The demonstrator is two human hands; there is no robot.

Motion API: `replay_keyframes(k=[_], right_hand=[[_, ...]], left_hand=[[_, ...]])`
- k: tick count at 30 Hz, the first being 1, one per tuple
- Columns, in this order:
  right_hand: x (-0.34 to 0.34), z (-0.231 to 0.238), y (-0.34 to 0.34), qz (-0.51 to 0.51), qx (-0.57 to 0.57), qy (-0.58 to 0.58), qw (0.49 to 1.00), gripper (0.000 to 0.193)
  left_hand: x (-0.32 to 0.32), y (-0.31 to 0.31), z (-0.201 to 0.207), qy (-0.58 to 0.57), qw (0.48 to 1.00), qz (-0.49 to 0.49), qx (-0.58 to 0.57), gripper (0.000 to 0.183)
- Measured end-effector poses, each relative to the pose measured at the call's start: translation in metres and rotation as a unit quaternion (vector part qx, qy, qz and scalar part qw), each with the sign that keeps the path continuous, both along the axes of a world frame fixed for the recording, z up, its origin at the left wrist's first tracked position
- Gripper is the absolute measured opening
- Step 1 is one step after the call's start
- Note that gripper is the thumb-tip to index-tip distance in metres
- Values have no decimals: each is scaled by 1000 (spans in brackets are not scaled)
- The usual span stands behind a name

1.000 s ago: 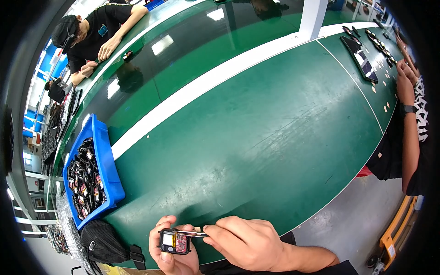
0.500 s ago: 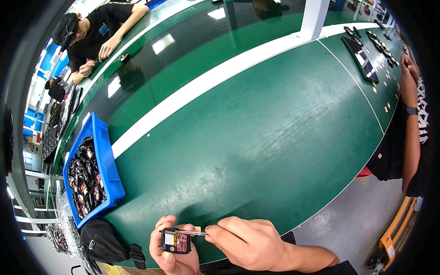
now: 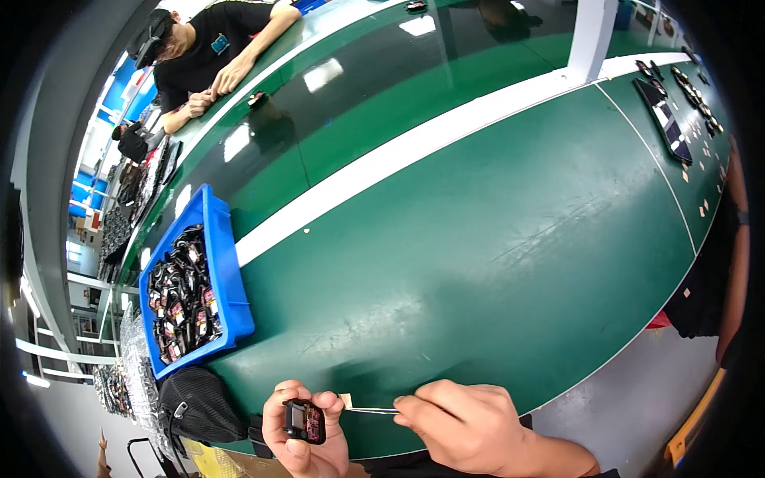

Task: The person is assembling electronic components, specifically placing small parts into a circuit board casing using tweezers.

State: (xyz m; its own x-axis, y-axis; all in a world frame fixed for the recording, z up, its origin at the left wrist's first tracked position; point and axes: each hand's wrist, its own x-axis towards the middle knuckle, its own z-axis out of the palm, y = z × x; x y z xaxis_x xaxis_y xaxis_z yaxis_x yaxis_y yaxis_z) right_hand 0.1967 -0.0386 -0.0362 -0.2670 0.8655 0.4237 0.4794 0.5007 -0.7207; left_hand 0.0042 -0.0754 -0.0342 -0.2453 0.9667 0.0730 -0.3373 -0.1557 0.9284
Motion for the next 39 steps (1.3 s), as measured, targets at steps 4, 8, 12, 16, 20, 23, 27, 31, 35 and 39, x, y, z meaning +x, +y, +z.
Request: replay_keyframes(k=[4,8,12,16,20,23,27,31,35,39], right_hand=[[-2,0,0,-5,-13,32,999,12],[-2,4,-1,2,5,46,999,13],[0,4,1,-5,-3,47,999,13],[1,2,3,-4,-1,55,998,13],[0,2,2,8,-3,67,998,13],[-2,1,1,10,4,79,997,12],[7,14,2,58,-12,51,997,16],[2,20,6,73,-97,94,988,9],[8,26,1,44,-81,64,994,10],[5,25,4,56,-70,58,994,9]], left_hand=[[-18,5,18,-9,1000,17,20,66],[-36,11,50,13,997,57,55,68],[-53,39,56,63,984,89,141,55],[-82,53,58,208,960,126,137,75],[-109,65,54,391,885,224,114,54],[-120,72,43,446,858,251,43,31],[-135,78,27,583,773,251,-5,27],[-135,76,30,571,774,273,-12,24],[-123,87,27,539,803,253,4,22],[-132,83,25,525,814,247,4,23]])
